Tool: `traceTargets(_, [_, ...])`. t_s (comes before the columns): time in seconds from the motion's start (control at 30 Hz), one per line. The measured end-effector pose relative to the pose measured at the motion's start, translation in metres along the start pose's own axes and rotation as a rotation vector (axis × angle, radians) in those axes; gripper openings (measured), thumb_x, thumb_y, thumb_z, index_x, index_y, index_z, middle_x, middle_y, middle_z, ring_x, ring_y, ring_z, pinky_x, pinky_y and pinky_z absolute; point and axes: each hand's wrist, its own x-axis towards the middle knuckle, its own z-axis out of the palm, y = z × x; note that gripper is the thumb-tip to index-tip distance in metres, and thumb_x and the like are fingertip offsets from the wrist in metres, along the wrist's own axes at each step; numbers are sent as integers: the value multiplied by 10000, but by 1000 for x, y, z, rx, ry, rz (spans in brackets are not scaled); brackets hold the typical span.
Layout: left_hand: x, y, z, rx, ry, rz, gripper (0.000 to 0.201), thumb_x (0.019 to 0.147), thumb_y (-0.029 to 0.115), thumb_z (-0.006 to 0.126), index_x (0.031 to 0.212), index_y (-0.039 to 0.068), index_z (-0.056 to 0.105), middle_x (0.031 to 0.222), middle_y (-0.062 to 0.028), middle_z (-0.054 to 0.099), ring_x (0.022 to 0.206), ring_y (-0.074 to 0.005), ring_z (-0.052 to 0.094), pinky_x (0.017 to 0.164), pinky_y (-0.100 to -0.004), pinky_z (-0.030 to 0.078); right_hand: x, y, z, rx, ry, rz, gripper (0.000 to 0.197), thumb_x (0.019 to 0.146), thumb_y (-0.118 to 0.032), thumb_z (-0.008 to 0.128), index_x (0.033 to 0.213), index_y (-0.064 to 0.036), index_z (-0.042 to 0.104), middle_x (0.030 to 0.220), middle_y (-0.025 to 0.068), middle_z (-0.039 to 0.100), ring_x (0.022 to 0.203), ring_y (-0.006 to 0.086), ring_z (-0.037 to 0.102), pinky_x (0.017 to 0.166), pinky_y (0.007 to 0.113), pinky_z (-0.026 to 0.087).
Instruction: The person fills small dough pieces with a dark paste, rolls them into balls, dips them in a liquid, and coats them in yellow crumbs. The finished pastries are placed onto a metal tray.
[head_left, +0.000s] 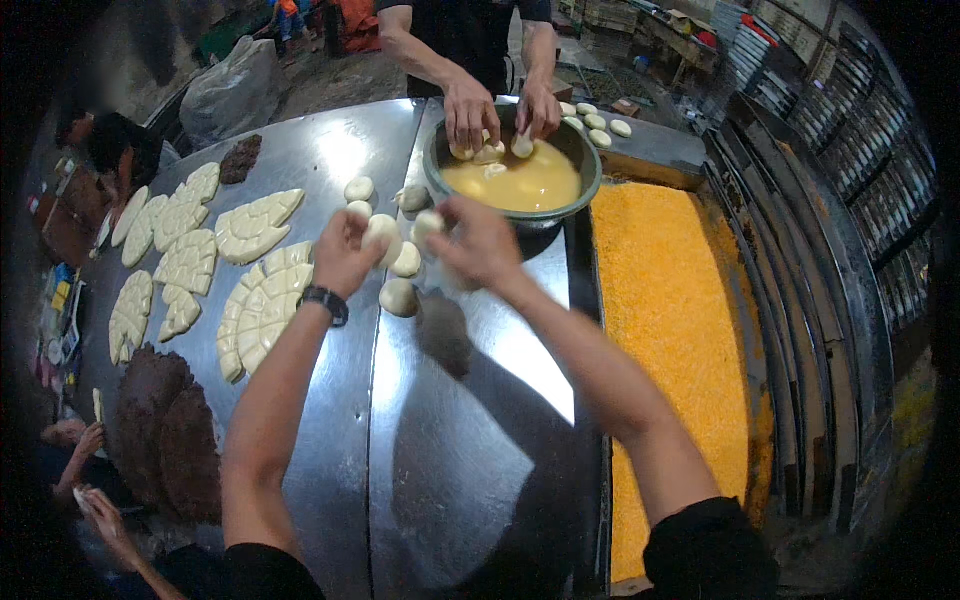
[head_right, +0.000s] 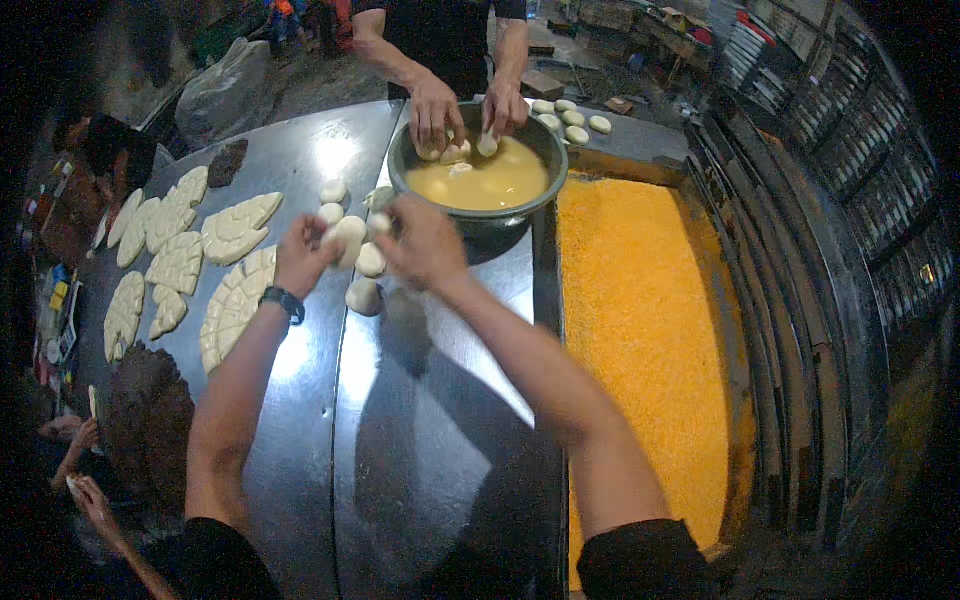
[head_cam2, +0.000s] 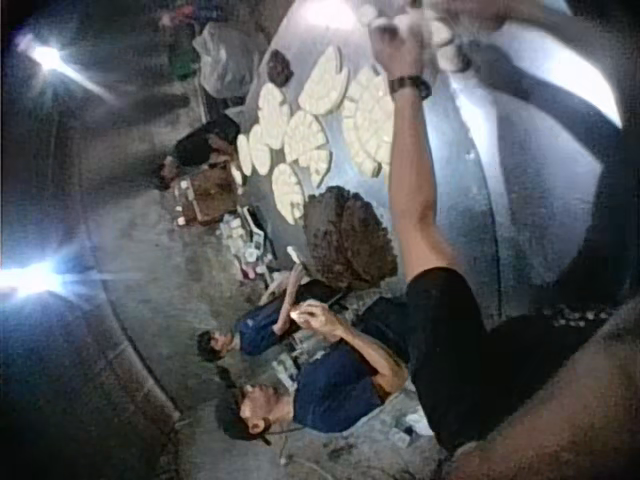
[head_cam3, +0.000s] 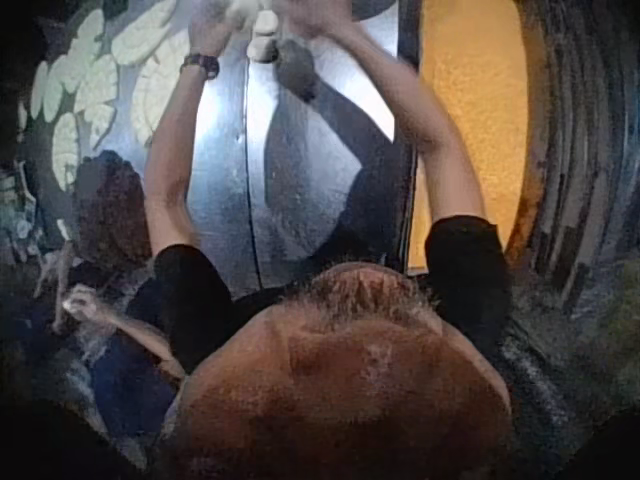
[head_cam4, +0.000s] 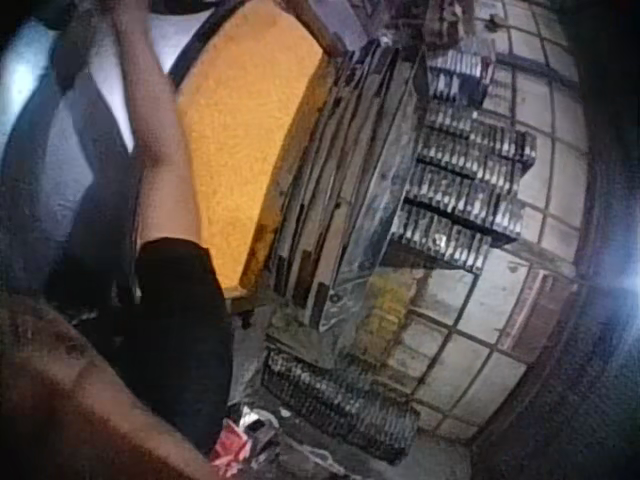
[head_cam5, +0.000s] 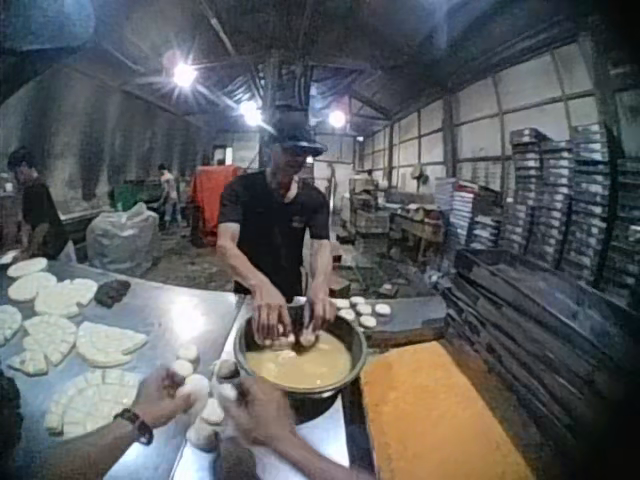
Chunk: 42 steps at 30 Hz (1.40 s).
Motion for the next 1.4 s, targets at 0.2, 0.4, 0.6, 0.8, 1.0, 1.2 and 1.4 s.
traceTargets(0.2, [77, 87, 77, 236, -15, 463, 325, 758, 195, 719, 1003, 51, 560, 902, -92, 636, 804, -165, 628, 694, -295, 517, 60, 41, -105, -34, -40, 74, 362, 712, -211, 748, 999, -30, 624, 861, 70, 643, 790, 159, 609, 715, 306, 491])
traceTargets(0.4, [96, 38, 137, 504, -146, 368, 277, 755, 181, 657, 987, 49, 582, 942, -168, 647, 905, -331, 618, 816, -403, 487, 53, 102, -82, -464, -182, 149, 266, 748, -217, 707, 952, -50, 667, 899, 108, 677, 829, 237, 649, 749, 338, 504])
traceTargets(0.6, [67, 19, 82, 440, 139, 392, 179, 797, 149, 533, 901, 53, 643, 919, -178, 643, 915, -341, 596, 807, -414, 473, 29, 69, -51, -222, 59, -26, 170, 797, -182, 603, 906, -75, 677, 872, 142, 665, 835, 333, 630, 777, 411, 489])
traceTargets(0.8, [-29, -42, 16, 913, 40, -221, 420, 816, 419, 564, 990, 49, 661, 1059, -168, 576, 1023, -333, 517, 888, -444, 419, 24, 49, 72, -350, -447, 55, 456, 886, -386, 498, 1064, 22, 596, 1058, 221, 609, 1020, 365, 574, 891, 433, 442])
traceTargets(1.0, [-72, -47, 40, 803, 35, -90, 439, 777, 458, 593, 940, 54, 652, 1163, -131, 539, 1087, -318, 447, 914, -453, 351, 48, 73, 113, -539, -536, 254, 571, 812, -409, 566, 1106, 80, 556, 1144, 317, 540, 1054, 433, 545, 925, 427, 438])
traceTargets(1.2, [-61, -38, 64, 433, 22, -282, 367, 667, 297, 717, 882, 37, 573, 984, -144, 599, 932, -339, 539, 820, -433, 433, 41, 118, 95, -6, -595, 610, 522, 750, -424, 699, 1060, -9, 633, 936, 155, 666, 850, 213, 614, 770, 348, 492])
traceTargets(1.4, [-56, -58, 48, 148, 81, -415, 327, 602, 126, 751, 808, 29, 516, 859, -148, 615, 817, -225, 611, 738, -340, 493, 25, 66, 84, -84, -541, 276, 485, 585, -379, 751, 960, -83, 664, 891, 175, 658, 866, 340, 626, 791, 392, 488])
